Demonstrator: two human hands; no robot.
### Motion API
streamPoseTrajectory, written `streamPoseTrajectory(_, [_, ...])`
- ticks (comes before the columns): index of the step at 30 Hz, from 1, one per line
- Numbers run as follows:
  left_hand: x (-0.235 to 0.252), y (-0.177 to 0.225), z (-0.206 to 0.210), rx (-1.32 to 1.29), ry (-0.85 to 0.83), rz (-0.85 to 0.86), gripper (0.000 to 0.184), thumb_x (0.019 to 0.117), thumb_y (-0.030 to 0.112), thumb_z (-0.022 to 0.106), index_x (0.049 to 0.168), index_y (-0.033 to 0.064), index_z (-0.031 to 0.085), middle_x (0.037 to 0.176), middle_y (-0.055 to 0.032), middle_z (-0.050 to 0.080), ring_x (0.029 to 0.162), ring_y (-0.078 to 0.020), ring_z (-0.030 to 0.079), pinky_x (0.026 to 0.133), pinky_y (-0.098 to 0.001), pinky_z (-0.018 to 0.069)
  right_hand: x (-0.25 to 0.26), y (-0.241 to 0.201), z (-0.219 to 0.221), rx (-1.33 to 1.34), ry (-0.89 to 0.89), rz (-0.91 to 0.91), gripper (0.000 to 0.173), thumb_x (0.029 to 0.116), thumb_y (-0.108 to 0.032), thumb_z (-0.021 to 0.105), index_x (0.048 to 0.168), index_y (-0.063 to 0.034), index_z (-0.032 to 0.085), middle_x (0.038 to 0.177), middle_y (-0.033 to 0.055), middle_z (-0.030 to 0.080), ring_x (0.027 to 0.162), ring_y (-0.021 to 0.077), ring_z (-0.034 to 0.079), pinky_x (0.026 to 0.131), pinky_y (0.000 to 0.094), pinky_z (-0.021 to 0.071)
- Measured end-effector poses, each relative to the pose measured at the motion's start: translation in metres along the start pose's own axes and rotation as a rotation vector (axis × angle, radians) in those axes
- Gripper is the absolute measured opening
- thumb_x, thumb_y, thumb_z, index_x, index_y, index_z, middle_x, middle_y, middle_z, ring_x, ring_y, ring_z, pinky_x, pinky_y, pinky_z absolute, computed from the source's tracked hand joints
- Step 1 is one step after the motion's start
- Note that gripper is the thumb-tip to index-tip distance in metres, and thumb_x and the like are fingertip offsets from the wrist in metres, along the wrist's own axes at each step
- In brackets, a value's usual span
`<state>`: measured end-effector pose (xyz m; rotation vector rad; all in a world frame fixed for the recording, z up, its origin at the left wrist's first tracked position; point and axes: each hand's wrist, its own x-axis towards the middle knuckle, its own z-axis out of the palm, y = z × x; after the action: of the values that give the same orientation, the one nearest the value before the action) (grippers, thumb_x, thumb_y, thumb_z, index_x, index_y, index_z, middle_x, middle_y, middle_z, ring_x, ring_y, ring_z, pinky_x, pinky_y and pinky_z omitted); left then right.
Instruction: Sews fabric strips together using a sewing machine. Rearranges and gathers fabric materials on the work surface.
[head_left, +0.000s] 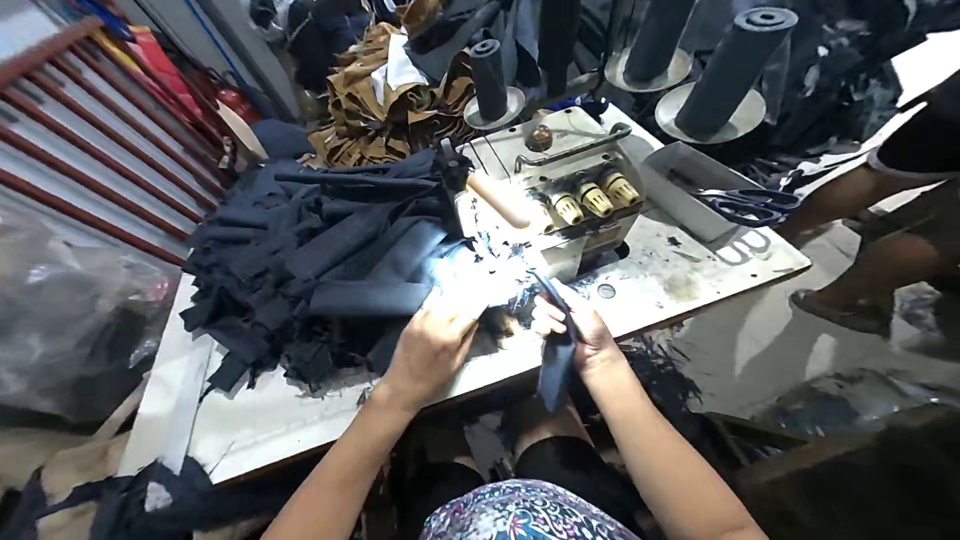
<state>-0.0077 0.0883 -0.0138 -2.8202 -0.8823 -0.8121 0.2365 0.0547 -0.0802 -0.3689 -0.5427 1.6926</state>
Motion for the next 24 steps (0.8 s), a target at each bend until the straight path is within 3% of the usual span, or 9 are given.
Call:
streamPoseTrajectory(3, [-0.002,0.008,0.003,0.02,-0.052,-0.027,0.035,0.1008,0.024,0.056,0.128,0.0073,0.071,0.122,-0.0131,0.072,0.119,-0.0309,0.067,0.111,-0.0556,0.046,-0.001,-0.009,0.0,0.112,-0.015,-0.052,0.033,0.1073,-0.032,0.045,0.092,-0.0122,0.066,0.06,-0.0064,0.051,0.051,0.0037,0.053,0.056,0.0191,0.051])
streamPoseTrajectory(6, [0.004,0.017,0.006,0.07,-0.041,-0.074,0.036,0.1008,0.028,0.056,0.124,0.0046,0.072,0.12,-0.0148,0.071,0.117,-0.0331,0.067,0.109,-0.0562,0.0462,0.01,-0.008,0.005,0.207,-0.042,-0.091,0.034,0.1081,-0.029,0.038,0.104,-0.0124,0.067,0.064,-0.0054,0.054,0.053,0.0045,0.055,0.056,0.0193,0.0513])
streamPoseTrajectory(8, [0.009,0.021,0.006,0.071,-0.055,-0.124,0.037,0.1007,0.028,0.057,0.127,0.0054,0.07,0.128,-0.0137,0.069,0.123,-0.0324,0.064,0.11,-0.055,0.0454,0.016,-0.004,0.01,0.275,0.011,-0.109,0.042,0.1095,-0.031,0.031,0.106,-0.0106,0.068,0.064,-0.0038,0.056,0.054,0.0059,0.057,0.056,0.0206,0.0534])
streamPoseTrajectory(12, [0.018,0.018,0.007,0.013,-0.064,-0.161,0.032,0.0991,0.025,0.061,0.123,0.006,0.072,0.128,-0.0121,0.069,0.124,-0.0308,0.064,0.11,-0.0531,0.0466,0.02,-0.001,0.015,0.287,0.046,-0.136,0.046,0.1101,-0.032,0.027,0.104,-0.011,0.068,0.061,-0.004,0.056,0.053,0.0061,0.057,0.057,0.0211,0.0532])
streamPoseTrajectory(16, [0.032,0.006,0.009,-0.016,-0.056,-0.121,0.035,0.1024,0.029,0.055,0.122,0.0044,0.072,0.131,-0.0136,0.067,0.129,-0.0309,0.059,0.114,-0.0499,0.042,0.021,-0.002,0.016,0.182,0.071,-0.153,0.042,0.111,-0.028,0.029,0.109,-0.0092,0.067,0.064,-0.0032,0.056,0.053,0.006,0.057,0.057,0.0206,0.0543])
streamPoseTrajectory(19, [0.041,-0.003,0.004,-0.011,-0.083,-0.043,0.038,0.1072,0.029,0.046,0.128,0.0087,0.07,0.135,-0.0141,0.066,0.134,-0.032,0.057,0.115,-0.0542,0.0405,0.013,0.002,0.024,-0.084,0.21,-0.145,0.038,0.1119,-0.03,0.031,0.1,-0.0105,0.061,0.062,-0.0019,0.054,0.051,0.0071,0.056,0.055,0.0222,0.0543])
streamPoseTrajectory(21, [0.041,0.005,-0.01,-0.163,-0.209,-0.242,0.057,0.1083,0.051,0.034,0.137,0.013,0.065,0.148,-0.0101,0.057,0.145,-0.0276,0.045,0.122,-0.0578,0.0278,0.0,0.009,0.037,-0.336,0.215,-0.118,0.034,0.1097,-0.027,0.032,0.096,-0.0098,0.058,0.063,-0.0019,0.054,0.053,0.0073,0.055,0.055,0.0232,0.0527])
streamPoseTrajectory(22, [0.04,0.015,-0.018,-0.264,-0.207,-0.325,0.067,0.1051,0.062,0.032,0.133,0.0132,0.068,0.147,-0.0089,0.058,0.145,-0.0261,0.045,0.123,-0.059,0.026,-0.009,0.012,0.044,-0.446,0.165,-0.121,0.029,0.1056,-0.023,0.038,0.095,-0.0091,0.061,0.065,-0.0017,0.058,0.055,0.0074,0.057,0.056,0.0241,0.0531])
streamPoseTrajectory(24, [0.032,0.041,-0.027,-0.396,-0.051,-0.353,0.062,0.0975,0.065,0.049,0.102,0.0098,0.077,0.121,-0.0088,0.07,0.122,-0.0238,0.061,0.11,-0.0551,0.0432,-0.029,0.016,0.058,-0.501,-0.077,-0.092,0.02,0.1021,-0.026,0.052,0.093,-0.0144,0.066,0.074,-0.0059,0.066,0.062,0.003,0.062,0.059,0.0219,0.0547])
